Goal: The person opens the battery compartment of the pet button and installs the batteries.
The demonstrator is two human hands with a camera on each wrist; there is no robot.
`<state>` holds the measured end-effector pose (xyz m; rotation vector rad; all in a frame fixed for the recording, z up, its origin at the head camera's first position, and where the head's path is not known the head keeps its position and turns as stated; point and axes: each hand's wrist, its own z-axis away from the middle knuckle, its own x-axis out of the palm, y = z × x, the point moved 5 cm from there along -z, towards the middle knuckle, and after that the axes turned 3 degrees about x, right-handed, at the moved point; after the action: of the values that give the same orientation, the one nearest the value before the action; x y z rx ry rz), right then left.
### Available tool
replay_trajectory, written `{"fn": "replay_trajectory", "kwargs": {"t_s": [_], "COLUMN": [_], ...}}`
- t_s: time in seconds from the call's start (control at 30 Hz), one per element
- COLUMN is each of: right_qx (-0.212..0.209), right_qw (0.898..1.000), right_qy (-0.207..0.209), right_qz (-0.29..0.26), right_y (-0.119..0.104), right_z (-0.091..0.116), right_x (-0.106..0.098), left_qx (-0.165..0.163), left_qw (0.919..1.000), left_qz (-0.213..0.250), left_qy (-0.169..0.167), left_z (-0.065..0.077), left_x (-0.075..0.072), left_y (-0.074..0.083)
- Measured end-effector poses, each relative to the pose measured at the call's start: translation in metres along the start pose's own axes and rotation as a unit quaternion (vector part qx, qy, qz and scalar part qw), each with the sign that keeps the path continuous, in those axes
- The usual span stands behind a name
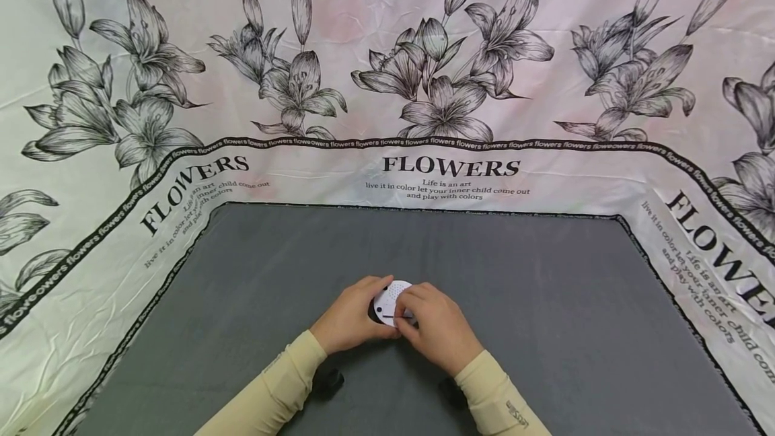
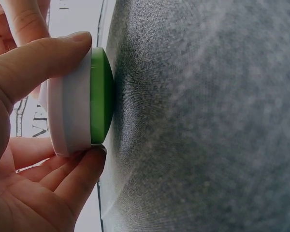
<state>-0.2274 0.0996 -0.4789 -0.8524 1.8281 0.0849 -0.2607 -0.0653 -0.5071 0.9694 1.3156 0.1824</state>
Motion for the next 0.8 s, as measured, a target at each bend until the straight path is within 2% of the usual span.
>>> {"fn": "replay_trajectory", "kwargs": {"t_s": [0.27,0.5,0.67,0.8], "right_qx": [0.007,0.048,0.062,0.072], "right_qw": [1.000,0.998,0.996,0.995], "right_qy": [-0.004,-0.021,-0.029,-0.030], "right_qz": [-0.007,-0.033,-0.061,-0.062], "right_y": [0.005,0.011,0.011,0.011], "right_z": [0.001,-0.001,-0.001,-0.001], "right_x": [-0.001,0.002,0.003,0.004], "left_qx": [-0.006,-0.006,-0.003,-0.002], "left_qw": [1.0000,1.0000,1.0000,0.9998], "left_qz": [0.005,-0.002,-0.005,-0.020], "left_qy": [-0.003,-0.004,-0.005,-0.006], "left_z": [0.000,-0.002,-0.001,0.000], "left_x": [0.001,0.001,0.001,0.002], "left_y": [-0.001,0.001,0.001,0.000]}}
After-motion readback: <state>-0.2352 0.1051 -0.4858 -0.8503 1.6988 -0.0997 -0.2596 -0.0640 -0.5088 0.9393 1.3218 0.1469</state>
